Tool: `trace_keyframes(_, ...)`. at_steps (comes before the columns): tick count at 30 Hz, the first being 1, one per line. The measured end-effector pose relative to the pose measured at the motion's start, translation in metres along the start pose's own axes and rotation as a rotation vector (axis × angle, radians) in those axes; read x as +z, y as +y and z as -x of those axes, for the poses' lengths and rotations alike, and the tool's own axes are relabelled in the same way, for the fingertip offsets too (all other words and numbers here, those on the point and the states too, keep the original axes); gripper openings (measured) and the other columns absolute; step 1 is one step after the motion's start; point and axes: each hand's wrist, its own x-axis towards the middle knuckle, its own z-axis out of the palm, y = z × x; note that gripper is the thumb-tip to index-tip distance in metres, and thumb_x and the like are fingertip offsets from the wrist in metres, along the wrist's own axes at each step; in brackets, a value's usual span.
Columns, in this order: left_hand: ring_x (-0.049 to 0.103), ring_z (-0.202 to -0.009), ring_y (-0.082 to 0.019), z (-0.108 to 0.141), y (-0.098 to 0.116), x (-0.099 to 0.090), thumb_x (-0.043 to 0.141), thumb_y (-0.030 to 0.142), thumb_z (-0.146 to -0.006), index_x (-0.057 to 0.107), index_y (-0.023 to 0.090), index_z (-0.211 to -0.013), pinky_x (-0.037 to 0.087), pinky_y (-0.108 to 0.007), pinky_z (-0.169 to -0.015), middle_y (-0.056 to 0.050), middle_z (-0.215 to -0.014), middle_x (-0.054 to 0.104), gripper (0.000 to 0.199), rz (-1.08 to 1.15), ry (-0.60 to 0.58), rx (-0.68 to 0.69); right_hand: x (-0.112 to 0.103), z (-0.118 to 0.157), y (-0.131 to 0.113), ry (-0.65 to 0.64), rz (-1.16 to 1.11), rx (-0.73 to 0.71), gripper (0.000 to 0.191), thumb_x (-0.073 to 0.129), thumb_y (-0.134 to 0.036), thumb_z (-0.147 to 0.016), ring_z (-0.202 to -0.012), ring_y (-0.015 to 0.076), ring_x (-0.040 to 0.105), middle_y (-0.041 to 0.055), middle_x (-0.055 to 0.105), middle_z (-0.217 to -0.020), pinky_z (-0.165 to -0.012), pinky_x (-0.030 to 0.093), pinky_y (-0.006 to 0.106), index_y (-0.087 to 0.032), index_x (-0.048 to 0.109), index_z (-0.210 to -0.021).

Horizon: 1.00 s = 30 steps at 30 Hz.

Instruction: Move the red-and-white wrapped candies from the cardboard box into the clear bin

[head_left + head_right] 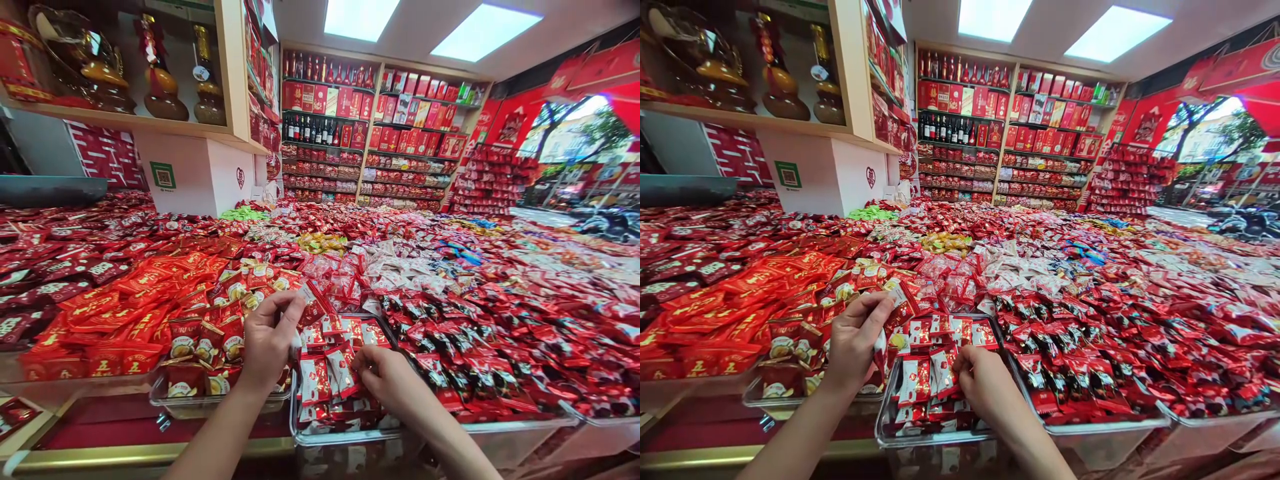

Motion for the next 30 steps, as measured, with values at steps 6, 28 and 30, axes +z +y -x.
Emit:
trace_keyframes(6, 0.055, -0.069, -0.012, 0.001, -0.002, 0.000, 0.064, 0.026, -0.071, 0.065, 0.019, -0.073, 0.043, -0.021, -0.067, 0.002, -0.070, 0.063, 0.007, -0.005, -0.016, -0.010, 0.001, 0.001, -0.002, -0.015, 0.027, -0.028, 0.020, 0.040, -0.008, -0.067, -0.060, 0.0145, 0.055, 0.0015, 0.062, -0.064, -0.055, 0.037, 0.022, -0.018, 0.056, -0.065)
trace_keyframes(28, 0.059, -0.078, -0.014, 0.024, 0.006, 0.021, 0.060, 0.018, -0.073, 0.056, 0.023, -0.102, 0.047, -0.022, -0.069, -0.002, -0.088, 0.062, 0.029, -0.200, -0.376, -0.137, -0.005, 0.001, -0.010, 0.171, -0.885, -0.155, 0.030, 0.051, -0.039, -0.078, -0.053, 0.0110, 0.048, -0.0003, 0.055, -0.062, -0.048, 0.039, 0.022, -0.016, 0.057, -0.097)
trace_keyframes(30, 0.059, -0.075, -0.015, 0.026, 0.007, 0.023, 0.062, 0.019, -0.071, 0.056, 0.023, -0.105, 0.048, -0.022, -0.066, -0.002, -0.086, 0.062, 0.034, -0.182, -0.398, -0.180, -0.007, 0.002, -0.012, 0.221, -0.802, -0.166, 0.022, 0.056, -0.038, -0.076, -0.053, 0.0094, 0.045, -0.0018, 0.052, -0.062, -0.049, 0.038, 0.021, -0.017, 0.059, -0.083)
